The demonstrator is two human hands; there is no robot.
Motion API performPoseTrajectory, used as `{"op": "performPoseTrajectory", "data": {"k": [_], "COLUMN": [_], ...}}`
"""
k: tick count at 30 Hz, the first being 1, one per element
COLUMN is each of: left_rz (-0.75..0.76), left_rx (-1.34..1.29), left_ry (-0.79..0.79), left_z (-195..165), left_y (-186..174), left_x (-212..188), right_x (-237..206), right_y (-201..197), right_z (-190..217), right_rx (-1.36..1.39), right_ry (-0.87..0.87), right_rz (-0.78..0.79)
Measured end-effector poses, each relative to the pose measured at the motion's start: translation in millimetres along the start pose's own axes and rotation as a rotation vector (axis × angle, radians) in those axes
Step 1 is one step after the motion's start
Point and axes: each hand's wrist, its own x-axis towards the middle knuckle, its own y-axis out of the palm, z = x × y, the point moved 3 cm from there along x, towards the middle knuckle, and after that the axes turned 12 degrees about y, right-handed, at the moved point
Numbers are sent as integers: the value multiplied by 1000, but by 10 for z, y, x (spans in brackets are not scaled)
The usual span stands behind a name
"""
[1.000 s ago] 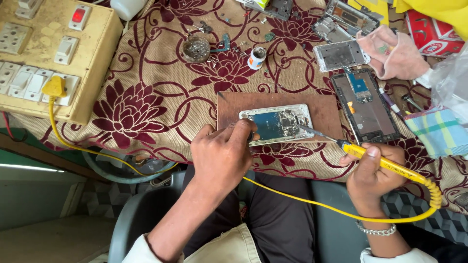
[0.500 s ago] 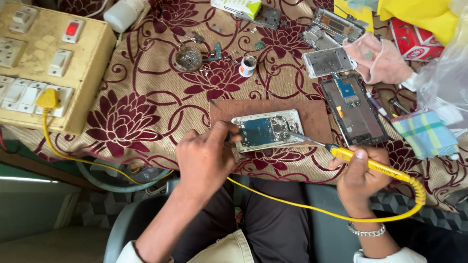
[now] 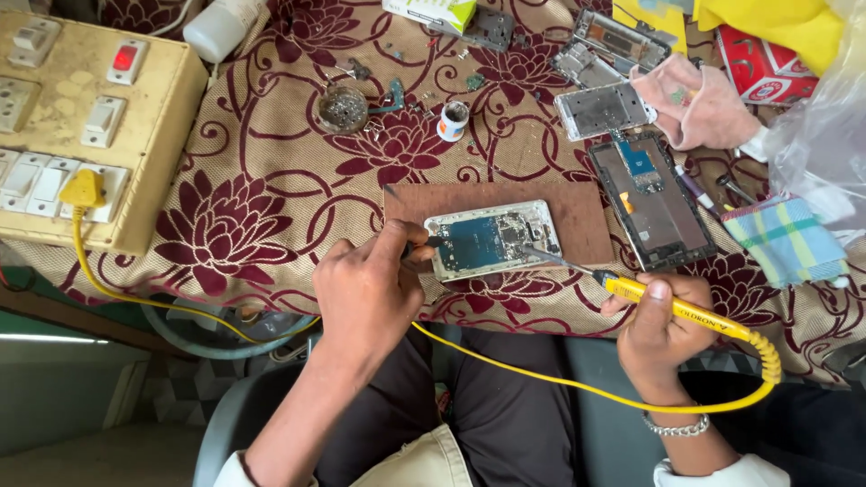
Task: The person uses a soldering iron and tweezers to work on a disassembled smartphone circuit board. They apply heat to specific points on the board while holding it steady, occasionally adjusting the tweezers.
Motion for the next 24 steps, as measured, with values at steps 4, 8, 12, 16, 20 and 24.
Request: {"op": "performPoseTrajectory", "data": {"k": [4,8,12,16,20,24], "left_rz": [30,3,16,37,39,30], "left_rx": [42,26,-25,-37,-34,3], "left_ry": [14,30,-2,-17,1,44], "left_z": [-22,-61,-70,-95,-135,-201], "left_y": [14,-5,-8,8,47,40], "left_x": [-6,15,51,63,88,97], "right_x": [-11,5,30,45,74,68], "right_y": [-9,-33,-46,-60,-60,-83], "right_z": [-10,-18,-36,-44,-54,-50], "right_rx": [-3,-6,-15,13,64,53], "right_ry": [-9,-2,6,31,37,39], "right_rz": [-15,-26,-46,-30,-25,-47]}}
